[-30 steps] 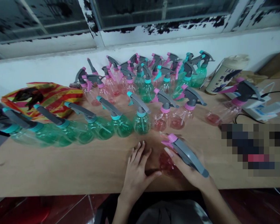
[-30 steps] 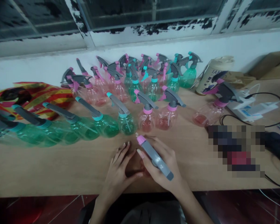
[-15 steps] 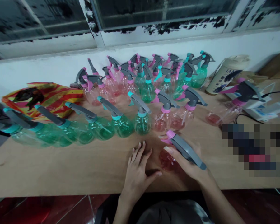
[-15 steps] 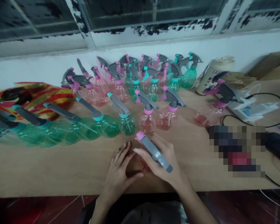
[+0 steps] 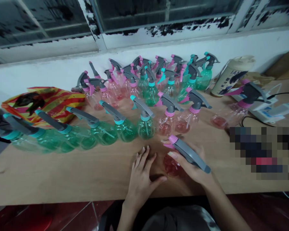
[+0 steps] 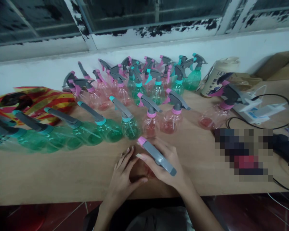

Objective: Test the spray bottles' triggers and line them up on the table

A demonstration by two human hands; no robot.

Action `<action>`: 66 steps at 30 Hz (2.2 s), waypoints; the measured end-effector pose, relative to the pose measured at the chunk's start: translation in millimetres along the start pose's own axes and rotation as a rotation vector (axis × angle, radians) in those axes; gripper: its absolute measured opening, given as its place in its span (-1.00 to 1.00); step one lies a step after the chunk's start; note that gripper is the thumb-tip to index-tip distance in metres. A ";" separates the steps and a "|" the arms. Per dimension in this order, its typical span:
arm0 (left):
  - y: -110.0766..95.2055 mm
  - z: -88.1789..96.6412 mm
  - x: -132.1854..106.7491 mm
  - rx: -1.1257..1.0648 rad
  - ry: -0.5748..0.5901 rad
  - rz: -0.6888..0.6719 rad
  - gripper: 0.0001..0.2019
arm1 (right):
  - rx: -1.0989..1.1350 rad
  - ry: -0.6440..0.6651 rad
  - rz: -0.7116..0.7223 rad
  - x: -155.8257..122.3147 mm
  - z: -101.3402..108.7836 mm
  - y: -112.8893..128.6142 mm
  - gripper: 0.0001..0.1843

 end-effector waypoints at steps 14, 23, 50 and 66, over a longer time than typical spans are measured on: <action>0.1 0.5 0.9 -0.013 -0.010 0.001 -0.29 | -0.013 -0.027 -0.069 -4.6 1.2 -8.2 -0.68; 0.6 -0.2 0.1 -0.018 -0.008 0.003 -0.29 | 0.009 -0.032 -0.044 -7.1 1.1 -10.0 -0.68; -1.1 2.6 1.5 0.013 0.011 -0.004 -0.29 | 0.094 0.034 -0.076 1.1 1.4 -1.0 -0.88; -0.4 0.5 0.9 0.004 -0.013 -0.005 -0.29 | 0.050 0.018 -0.041 -4.9 2.0 -5.5 -0.67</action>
Point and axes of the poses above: each hand's wrist, its own x-axis towards the middle knuckle, its own z-axis out of the back of the hand, y = z × x, the point moved 5 cm from there along x, towards the middle knuckle, and after that the axes turned 9 degrees about x, right-handed, at the moved point
